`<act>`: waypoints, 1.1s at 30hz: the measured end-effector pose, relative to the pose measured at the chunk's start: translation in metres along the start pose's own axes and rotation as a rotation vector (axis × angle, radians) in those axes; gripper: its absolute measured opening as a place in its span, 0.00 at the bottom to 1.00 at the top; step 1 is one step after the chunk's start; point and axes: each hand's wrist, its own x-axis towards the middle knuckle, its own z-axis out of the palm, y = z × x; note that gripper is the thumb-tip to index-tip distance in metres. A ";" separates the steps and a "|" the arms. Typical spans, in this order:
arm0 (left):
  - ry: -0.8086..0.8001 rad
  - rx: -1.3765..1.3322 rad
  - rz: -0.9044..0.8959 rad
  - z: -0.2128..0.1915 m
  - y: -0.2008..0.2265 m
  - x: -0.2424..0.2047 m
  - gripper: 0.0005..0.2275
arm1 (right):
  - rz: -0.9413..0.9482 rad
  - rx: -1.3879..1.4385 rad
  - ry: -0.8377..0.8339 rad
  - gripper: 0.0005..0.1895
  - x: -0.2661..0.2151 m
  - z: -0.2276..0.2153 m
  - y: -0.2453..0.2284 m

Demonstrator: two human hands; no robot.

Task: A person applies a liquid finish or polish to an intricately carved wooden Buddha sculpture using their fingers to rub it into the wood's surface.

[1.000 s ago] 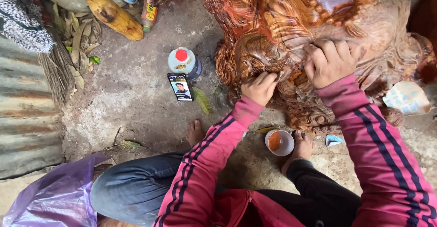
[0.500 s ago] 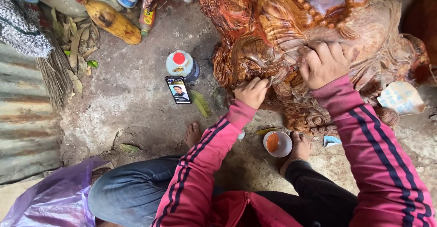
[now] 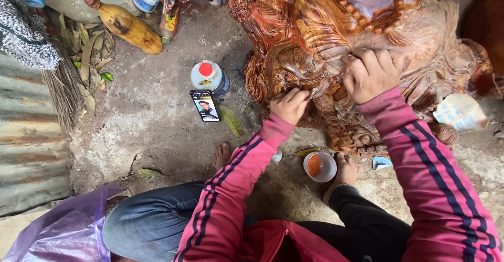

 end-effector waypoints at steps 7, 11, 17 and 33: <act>-0.131 -0.061 -0.065 -0.004 -0.025 -0.036 0.03 | 0.004 0.013 0.002 0.06 0.001 -0.002 0.000; -0.156 0.014 -0.002 0.019 -0.006 -0.021 0.02 | -0.010 0.000 0.014 0.06 -0.004 0.004 0.003; -0.224 -0.045 -0.152 -0.008 -0.021 -0.043 0.04 | -0.005 0.012 0.011 0.06 -0.002 0.003 0.002; -0.179 -0.210 -0.491 -0.034 0.013 -0.013 0.05 | 0.009 0.021 -0.003 0.05 0.005 -0.005 0.001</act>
